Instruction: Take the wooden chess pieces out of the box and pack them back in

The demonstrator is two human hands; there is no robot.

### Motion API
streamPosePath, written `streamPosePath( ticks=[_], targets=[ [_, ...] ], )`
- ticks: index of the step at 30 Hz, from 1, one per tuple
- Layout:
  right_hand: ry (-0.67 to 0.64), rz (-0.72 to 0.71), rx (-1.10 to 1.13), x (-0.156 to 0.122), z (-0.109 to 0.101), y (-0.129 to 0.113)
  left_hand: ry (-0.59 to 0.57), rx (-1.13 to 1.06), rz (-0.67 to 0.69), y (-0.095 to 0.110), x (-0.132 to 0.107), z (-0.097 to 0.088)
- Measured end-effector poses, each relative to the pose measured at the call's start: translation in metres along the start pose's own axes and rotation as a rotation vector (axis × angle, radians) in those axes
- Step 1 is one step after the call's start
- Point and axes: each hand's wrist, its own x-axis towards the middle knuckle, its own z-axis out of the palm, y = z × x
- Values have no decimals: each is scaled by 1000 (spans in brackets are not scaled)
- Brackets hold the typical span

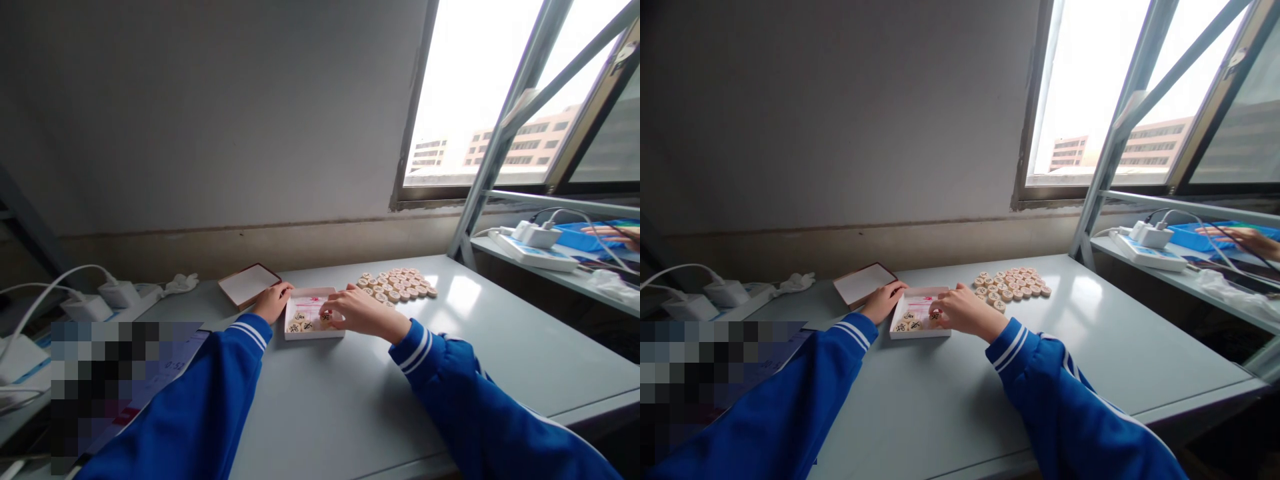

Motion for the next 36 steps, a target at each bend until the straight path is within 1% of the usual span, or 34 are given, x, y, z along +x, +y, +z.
streamPosePath(
  ticks=[4, 7, 9, 12, 14, 16, 19, 21, 23, 25, 26, 28, 31, 33, 36],
  targets=[
    [45, 10, -2, 2, 2, 2, -8, 5, 2, 1, 0, -1],
    [136, 56, 43, -4, -8, 12, -10, 2, -7, 1, -1, -1],
    [157, 104, 79, -13, -17, 21, -11, 0, -5, 0, 0, -1],
    [65, 158, 99, -32, -24, 37, -4, -2, 9, -2, 1, 1],
    [14, 229, 49, -42, -22, 46, 4, -7, 13, -4, 1, 2],
    [5, 285, -3, -48, -17, 49, 5, -24, 23, -4, 2, 2],
    [-11, 233, 11, -42, -12, 42, -11, -59, 43, -2, 1, 1],
    [-13, 174, 24, -31, -13, 33, -22, -65, 43, 0, 0, 0],
    [9, 144, 8, -18, -16, 24, -24, -66, 41, 2, -1, -1],
    [33, 142, -8, -11, -19, 21, -23, -72, 47, 1, -1, -1],
    [36, 166, -15, -10, -21, 22, -21, -75, 52, 1, -1, 0],
    [15, 247, -28, -16, -23, 29, -15, -76, 58, -1, 0, 1],
    [-24, 356, -31, -38, -24, 45, -17, -75, 65, -2, 1, 3],
    [-24, 358, 23, -53, -21, 53, -23, -68, 62, -2, 1, 3],
    [-29, 291, 195, -68, -11, 60, -27, -65, 58, -1, 1, 2]
  ],
)
